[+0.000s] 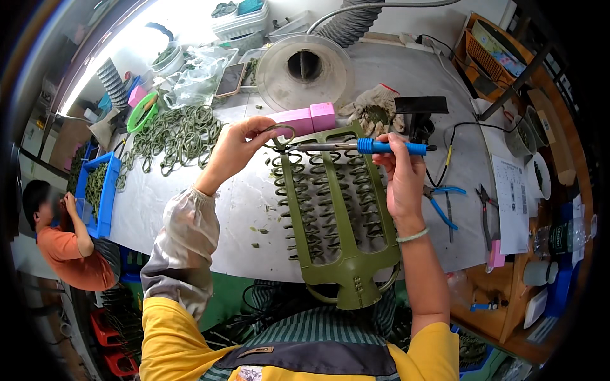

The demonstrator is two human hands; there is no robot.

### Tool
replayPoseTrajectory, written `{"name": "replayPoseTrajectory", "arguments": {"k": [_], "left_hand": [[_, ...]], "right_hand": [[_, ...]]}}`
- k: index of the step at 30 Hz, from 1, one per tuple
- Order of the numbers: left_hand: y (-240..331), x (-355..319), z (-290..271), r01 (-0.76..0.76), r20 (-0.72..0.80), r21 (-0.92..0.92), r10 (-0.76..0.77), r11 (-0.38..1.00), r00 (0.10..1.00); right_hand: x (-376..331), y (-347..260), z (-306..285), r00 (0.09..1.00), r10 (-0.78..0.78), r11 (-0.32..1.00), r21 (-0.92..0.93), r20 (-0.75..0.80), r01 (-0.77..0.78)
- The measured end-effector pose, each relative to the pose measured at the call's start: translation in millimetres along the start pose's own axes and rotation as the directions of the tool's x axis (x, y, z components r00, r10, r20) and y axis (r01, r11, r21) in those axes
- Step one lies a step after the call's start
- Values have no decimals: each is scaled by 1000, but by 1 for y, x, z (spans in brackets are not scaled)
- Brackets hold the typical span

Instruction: The person assembles small circular components onto a large green specialized rack using a soldering iron and pliers. The person picks up individual rings by hand from a pile, positions them on the rack, and applies the soldering iron to secure them, occasionally using pliers to adjust the components.

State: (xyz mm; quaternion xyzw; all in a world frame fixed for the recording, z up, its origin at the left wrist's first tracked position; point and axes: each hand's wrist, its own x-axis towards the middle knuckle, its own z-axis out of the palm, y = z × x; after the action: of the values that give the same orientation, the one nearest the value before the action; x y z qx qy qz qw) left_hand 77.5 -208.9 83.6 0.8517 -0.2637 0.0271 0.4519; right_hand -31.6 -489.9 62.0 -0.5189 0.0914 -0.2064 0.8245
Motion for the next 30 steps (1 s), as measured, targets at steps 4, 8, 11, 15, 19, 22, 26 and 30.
{"name": "replayPoseTrajectory", "arguments": {"k": [4,8,11,15,19,22,26,30], "left_hand": [[0,5,2,-26,15,9,26,1000,1000],[0,4,1,-17,23,20,16,1000,1000],[-3,3,-1,10,34,17,-10,1000,999],[-1,6,-6,-113,-16,6,113,994,993],[-58,-7,-56,128,-221,169,-89,977,971],[-117,-40,-66,215,-149,610,-156,763,976],[-114,-67,-32,166,-200,730,-25,662,979],[-100,-87,-33,209,-219,696,-74,687,973]], "right_hand": [[0,-6,0,1000,-3,1000,-16,-3,3],[-4,-21,-2,997,-78,994,-84,-30,75],[-7,-32,-5,996,-79,993,-89,-28,76],[-11,-40,-14,996,-69,993,-96,-62,63],[-17,-43,-13,998,-42,997,-70,-56,38],[-20,-40,-12,999,-27,998,-58,-40,25],[-21,-41,-15,999,-13,998,-59,-52,10],[-24,-42,-13,998,-12,998,-54,-59,9]]}}
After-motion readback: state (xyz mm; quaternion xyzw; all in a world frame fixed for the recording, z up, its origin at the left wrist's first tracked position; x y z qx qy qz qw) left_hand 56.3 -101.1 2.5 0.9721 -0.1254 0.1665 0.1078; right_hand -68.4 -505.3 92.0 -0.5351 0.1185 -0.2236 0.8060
